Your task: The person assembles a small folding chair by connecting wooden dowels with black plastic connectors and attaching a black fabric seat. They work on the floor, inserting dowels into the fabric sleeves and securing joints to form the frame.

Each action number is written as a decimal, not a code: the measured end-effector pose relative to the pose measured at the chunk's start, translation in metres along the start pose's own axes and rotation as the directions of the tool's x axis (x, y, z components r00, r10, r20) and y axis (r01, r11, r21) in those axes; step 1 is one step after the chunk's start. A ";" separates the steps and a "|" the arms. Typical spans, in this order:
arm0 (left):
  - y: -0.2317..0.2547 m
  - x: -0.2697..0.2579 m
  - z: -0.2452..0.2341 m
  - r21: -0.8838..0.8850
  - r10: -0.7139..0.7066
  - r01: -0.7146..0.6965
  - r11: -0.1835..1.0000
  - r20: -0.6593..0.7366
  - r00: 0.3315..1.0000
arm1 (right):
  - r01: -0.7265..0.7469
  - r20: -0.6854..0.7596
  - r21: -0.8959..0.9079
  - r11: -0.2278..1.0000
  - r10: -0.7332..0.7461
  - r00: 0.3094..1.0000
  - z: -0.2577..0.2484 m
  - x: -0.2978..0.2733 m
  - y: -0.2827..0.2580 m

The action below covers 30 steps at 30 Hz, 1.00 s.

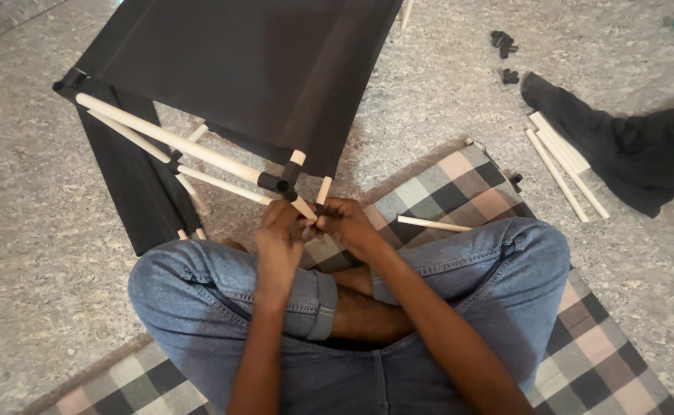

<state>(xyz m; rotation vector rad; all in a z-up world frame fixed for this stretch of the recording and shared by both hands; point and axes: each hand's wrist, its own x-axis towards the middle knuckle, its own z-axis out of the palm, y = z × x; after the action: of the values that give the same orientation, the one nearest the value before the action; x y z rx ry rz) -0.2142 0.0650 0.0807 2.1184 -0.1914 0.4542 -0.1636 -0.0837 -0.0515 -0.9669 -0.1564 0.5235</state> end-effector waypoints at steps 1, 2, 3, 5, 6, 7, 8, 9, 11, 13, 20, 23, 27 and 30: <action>-0.001 0.000 0.001 0.042 0.014 -0.014 0.999 -0.003 1.000 | 0.010 0.003 -0.011 1.000 -0.010 1.000 -0.001 0.000 0.000; -0.002 -0.001 0.002 0.035 0.005 -0.005 0.999 0.006 1.000 | 0.020 0.007 -0.023 1.000 -0.020 1.000 -0.001 0.000 0.001; -0.003 -0.001 0.004 0.030 -0.005 0.004 1.000 0.014 1.000 | 0.004 -0.029 -0.003 1.000 -0.004 1.000 -0.001 0.000 0.001; -0.006 -0.002 0.007 -0.009 -0.059 0.060 0.998 0.048 0.997 | -0.023 -0.095 0.038 0.999 0.026 0.995 0.000 0.001 0.002; -0.007 0.000 0.009 -0.041 -0.103 0.106 0.993 0.075 0.992 | 0.003 -0.091 0.027 1.000 0.000 0.996 0.001 0.003 0.002; -0.009 -0.001 0.010 -0.074 -0.147 0.156 0.985 0.106 0.983 | 0.027 -0.090 0.018 0.999 -0.025 0.996 0.002 0.002 0.002; -0.010 -0.002 0.010 -0.078 -0.087 0.094 0.992 0.084 0.993 | 0.051 -0.089 0.009 0.999 -0.050 0.995 0.003 0.002 0.002; -0.012 -0.002 0.011 -0.084 -0.026 0.032 0.996 0.065 0.998 | 0.040 -0.099 0.002 0.999 -0.040 0.994 0.002 0.001 0.001; -0.014 -0.003 0.013 -0.078 0.052 -0.049 0.996 0.034 0.998 | 0.019 -0.121 -0.010 1.000 -0.020 0.993 0.001 -0.001 -0.002; -0.014 -0.001 0.015 -0.057 0.089 -0.088 0.995 0.013 0.996 | 0.026 -0.125 -0.058 0.998 -0.033 0.992 0.002 -0.003 -0.004; -0.015 0.020 0.012 0.276 0.261 -0.301 0.913 0.172 0.950 | -0.001 -0.157 -0.055 0.998 -0.007 0.988 -0.009 0.002 -0.033; -0.023 0.035 0.016 0.383 0.163 -0.304 0.872 0.359 0.919 | -0.149 -0.220 -0.600 0.786 0.016 0.975 -0.041 -0.003 -0.069; -0.038 0.056 0.030 0.408 0.180 -0.391 0.825 0.466 0.866 | -0.469 -0.486 -0.827 -0.309 -0.023 0.874 -0.089 -0.047 -0.104; -0.045 0.076 0.045 0.299 0.258 -0.449 0.842 0.508 0.822 | -0.489 -0.452 -0.752 -0.441 -0.194 0.871 -0.100 -0.069 -0.098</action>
<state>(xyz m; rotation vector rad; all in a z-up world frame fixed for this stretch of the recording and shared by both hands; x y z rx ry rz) -0.1198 0.0553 0.0535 2.5914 -0.8527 0.2173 -0.1537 -0.2362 -0.0212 -3.1110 -0.0017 0.2934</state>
